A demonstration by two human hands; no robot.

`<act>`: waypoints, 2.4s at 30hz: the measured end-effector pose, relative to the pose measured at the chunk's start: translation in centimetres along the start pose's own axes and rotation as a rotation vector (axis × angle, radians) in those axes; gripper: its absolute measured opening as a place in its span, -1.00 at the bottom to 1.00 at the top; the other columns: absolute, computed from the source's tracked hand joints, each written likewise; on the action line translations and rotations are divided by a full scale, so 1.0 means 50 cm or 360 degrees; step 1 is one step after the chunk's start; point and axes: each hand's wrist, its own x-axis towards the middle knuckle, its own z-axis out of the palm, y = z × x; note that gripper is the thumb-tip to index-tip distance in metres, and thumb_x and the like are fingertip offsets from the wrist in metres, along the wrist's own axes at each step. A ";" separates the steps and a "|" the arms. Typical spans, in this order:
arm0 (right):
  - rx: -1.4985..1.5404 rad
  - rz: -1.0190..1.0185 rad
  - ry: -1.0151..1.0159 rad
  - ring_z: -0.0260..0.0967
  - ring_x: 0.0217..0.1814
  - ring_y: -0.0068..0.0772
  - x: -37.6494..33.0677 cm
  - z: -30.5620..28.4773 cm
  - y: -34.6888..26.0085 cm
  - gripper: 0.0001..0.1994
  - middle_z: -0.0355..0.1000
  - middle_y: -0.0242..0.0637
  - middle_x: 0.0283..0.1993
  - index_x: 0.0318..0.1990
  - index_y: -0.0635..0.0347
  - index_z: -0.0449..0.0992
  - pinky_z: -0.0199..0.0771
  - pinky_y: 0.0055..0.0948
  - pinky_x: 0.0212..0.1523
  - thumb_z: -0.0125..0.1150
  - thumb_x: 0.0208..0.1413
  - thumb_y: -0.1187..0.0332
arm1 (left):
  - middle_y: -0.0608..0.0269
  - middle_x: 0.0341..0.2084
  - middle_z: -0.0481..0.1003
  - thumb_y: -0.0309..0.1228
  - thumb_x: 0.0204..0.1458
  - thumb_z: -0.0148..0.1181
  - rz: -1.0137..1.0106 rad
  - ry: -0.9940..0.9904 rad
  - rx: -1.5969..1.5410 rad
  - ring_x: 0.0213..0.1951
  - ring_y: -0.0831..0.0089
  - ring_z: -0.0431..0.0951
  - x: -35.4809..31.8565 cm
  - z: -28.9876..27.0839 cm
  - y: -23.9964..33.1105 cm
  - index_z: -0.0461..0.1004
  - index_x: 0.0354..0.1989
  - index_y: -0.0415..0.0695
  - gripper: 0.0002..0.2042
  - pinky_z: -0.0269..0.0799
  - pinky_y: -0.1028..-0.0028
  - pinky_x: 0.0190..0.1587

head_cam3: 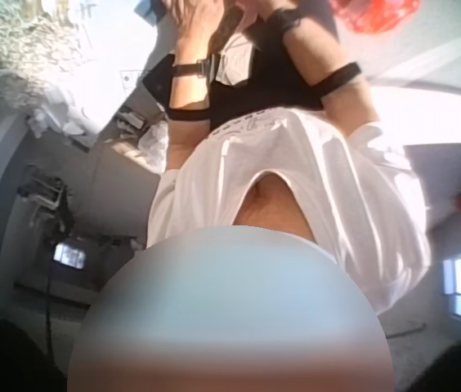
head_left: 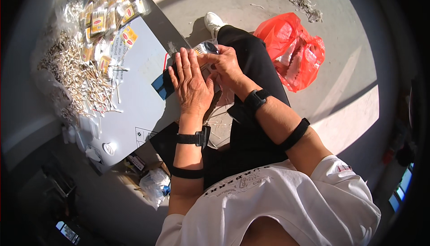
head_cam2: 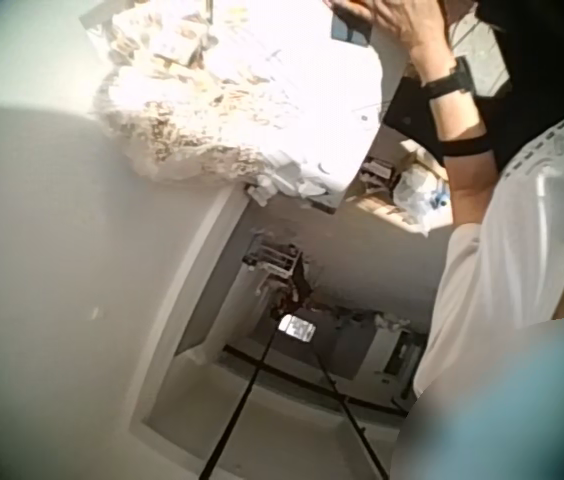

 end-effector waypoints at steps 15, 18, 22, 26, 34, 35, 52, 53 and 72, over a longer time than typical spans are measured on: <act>-0.0270 -0.0358 0.0001 0.25 -0.58 -0.65 0.041 0.007 0.018 -0.81 0.41 -0.36 -0.59 -0.47 0.37 0.54 0.15 -0.48 -0.70 0.40 -0.02 0.41 | 0.00 0.43 -0.13 -0.03 0.11 0.12 0.0062 0.0076 0.0052 0.45 0.14 -0.18 0.003 0.019 -0.010 -0.11 0.41 -0.21 -0.18 -0.34 0.03 0.41; 0.0060 -0.0120 0.0069 0.20 -0.64 -0.62 0.034 0.005 0.008 -0.79 0.38 -0.38 -0.59 -0.47 0.31 0.54 0.14 -0.52 -0.71 0.37 0.03 0.33 | -0.03 0.42 -0.13 0.02 0.14 0.04 0.0088 0.0075 0.0133 0.45 0.10 -0.17 0.001 0.020 -0.016 -0.12 0.41 -0.22 -0.19 -0.31 0.02 0.40; 0.0449 0.0371 0.0213 0.24 -0.55 -0.53 0.035 -0.001 -0.015 -0.78 0.40 -0.36 -0.51 -0.41 0.21 0.57 0.29 -0.44 -0.52 0.30 0.08 0.23 | -0.09 0.41 -0.12 0.13 0.16 -0.10 0.0126 0.0138 0.0061 0.43 0.04 -0.15 0.002 0.026 -0.022 -0.13 0.41 -0.24 -0.17 -0.24 -0.01 0.39; 0.0341 0.0468 0.0134 0.32 -0.48 -0.48 0.046 -0.003 -0.023 -0.85 0.44 -0.30 -0.48 -0.42 0.29 0.58 0.35 -0.38 -0.46 0.28 0.04 0.36 | -0.11 0.40 -0.09 0.19 0.17 -0.19 0.0163 0.0208 0.0095 0.42 0.01 -0.12 0.005 0.034 -0.024 -0.12 0.41 -0.24 -0.17 -0.19 -0.01 0.37; 0.0679 0.0638 0.0102 0.49 -0.30 -0.21 0.076 -0.005 -0.002 -0.91 0.50 -0.15 -0.37 -0.35 0.39 0.56 0.54 -0.14 -0.13 0.29 -0.03 0.55 | -0.15 0.40 -0.11 0.26 0.16 -0.30 0.0125 0.0114 0.0076 0.42 -0.05 -0.14 0.006 0.029 -0.021 -0.14 0.41 -0.26 -0.12 -0.26 0.00 0.38; 0.0724 0.0666 0.0094 0.49 -0.31 -0.21 0.073 -0.002 -0.003 -0.92 0.49 -0.15 -0.38 -0.37 0.38 0.55 0.54 -0.15 -0.15 0.29 -0.03 0.56 | -0.17 0.40 -0.13 0.26 0.16 -0.30 0.0120 0.0090 0.0068 0.42 -0.07 -0.15 0.005 0.027 -0.023 -0.16 0.41 -0.27 -0.12 -0.26 0.00 0.38; 0.0475 0.0504 -0.0060 0.41 -0.45 -0.43 0.066 -0.007 -0.016 -0.90 0.48 -0.26 -0.52 -0.56 0.29 0.54 0.45 -0.40 -0.39 0.36 -0.10 0.54 | -0.20 0.40 -0.14 0.17 0.21 -0.27 0.0157 0.0086 0.0042 0.41 -0.08 -0.14 0.007 0.025 -0.028 -0.18 0.41 -0.30 -0.17 -0.27 0.09 0.40; 0.0339 0.0413 -0.0112 0.40 -0.45 -0.47 0.068 -0.009 -0.019 -0.89 0.48 -0.28 -0.53 -0.57 0.28 0.55 0.41 -0.44 -0.42 0.36 -0.11 0.54 | -0.20 0.40 -0.14 0.16 0.21 -0.26 0.0162 0.0084 0.0054 0.41 -0.08 -0.14 0.007 0.025 -0.028 -0.18 0.41 -0.30 -0.17 -0.26 0.08 0.40; 0.0338 0.0326 -0.0195 0.42 -0.49 -0.53 0.067 -0.009 -0.007 -0.80 0.52 -0.27 -0.50 -0.45 0.34 0.56 0.43 -0.51 -0.40 0.39 -0.03 0.36 | -0.27 0.38 -0.14 0.18 0.20 -0.27 0.0182 0.0103 -0.0001 0.40 -0.14 -0.12 0.008 0.031 -0.025 -0.16 0.39 -0.35 -0.15 -0.23 0.06 0.39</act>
